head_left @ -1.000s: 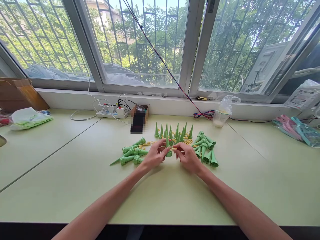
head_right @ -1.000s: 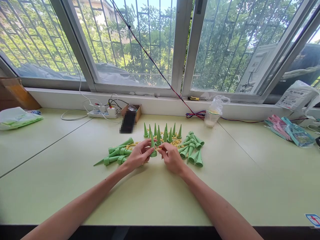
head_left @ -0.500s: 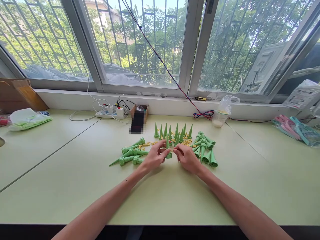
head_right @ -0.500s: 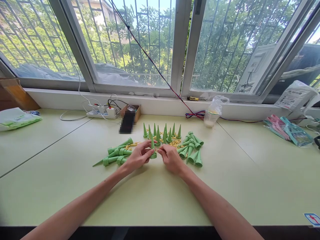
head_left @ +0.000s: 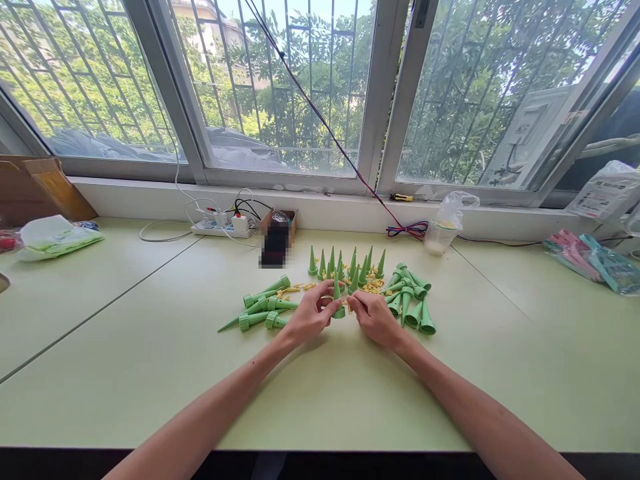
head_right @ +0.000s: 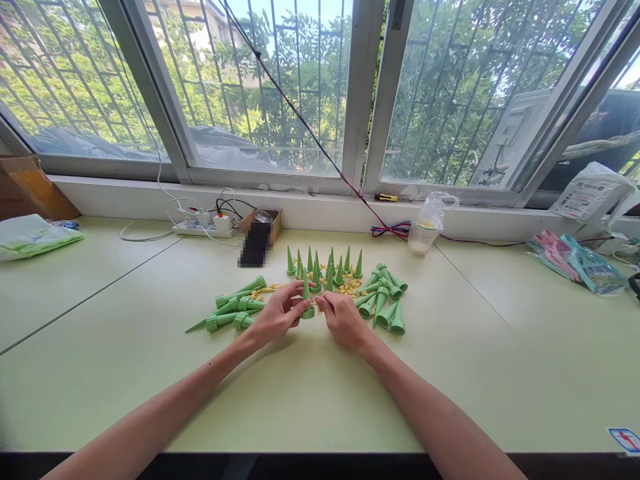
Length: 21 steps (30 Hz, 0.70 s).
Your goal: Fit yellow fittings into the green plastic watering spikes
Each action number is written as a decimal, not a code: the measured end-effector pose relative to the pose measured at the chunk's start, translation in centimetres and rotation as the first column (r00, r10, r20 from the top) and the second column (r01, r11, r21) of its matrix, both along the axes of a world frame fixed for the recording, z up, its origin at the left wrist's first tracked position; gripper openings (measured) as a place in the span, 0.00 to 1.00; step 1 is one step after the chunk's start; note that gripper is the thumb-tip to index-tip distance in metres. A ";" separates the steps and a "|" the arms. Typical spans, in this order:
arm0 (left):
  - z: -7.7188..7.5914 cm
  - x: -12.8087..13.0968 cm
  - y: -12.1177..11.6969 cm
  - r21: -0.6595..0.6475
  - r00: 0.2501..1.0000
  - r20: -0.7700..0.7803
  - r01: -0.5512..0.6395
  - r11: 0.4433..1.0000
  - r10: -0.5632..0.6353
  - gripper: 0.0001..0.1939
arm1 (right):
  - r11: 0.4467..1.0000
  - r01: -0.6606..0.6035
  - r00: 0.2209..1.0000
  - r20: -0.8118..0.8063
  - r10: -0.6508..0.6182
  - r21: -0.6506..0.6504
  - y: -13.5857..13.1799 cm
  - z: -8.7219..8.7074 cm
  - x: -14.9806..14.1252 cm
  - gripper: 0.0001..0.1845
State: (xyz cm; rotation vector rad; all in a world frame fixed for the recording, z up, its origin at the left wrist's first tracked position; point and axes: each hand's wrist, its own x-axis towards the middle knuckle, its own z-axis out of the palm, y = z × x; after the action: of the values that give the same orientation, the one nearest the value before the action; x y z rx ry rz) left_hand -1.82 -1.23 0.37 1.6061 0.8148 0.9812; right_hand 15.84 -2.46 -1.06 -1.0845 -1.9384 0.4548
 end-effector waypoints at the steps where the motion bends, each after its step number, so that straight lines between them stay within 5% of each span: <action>1: 0.0 0.0 0.0 0.005 1.000 -0.006 0.005 1.000 -0.005 0.23 | 1.000 0.000 1.000 0.002 0.000 -0.001 0.0 0.0 0.0 0.22; 21: 0.6 0.0 0.0 -0.036 0.999 0.018 0.030 0.999 -0.030 0.22 | 0.999 0.015 0.999 -0.045 -0.017 -0.034 -0.1 0.0 -0.3 0.23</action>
State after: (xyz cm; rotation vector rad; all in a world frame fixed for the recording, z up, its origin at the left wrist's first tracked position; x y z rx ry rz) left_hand -1.78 -1.23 1.01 1.5723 0.7904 0.9523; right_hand 15.51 -2.59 -1.06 -1.1007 -1.8873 0.5006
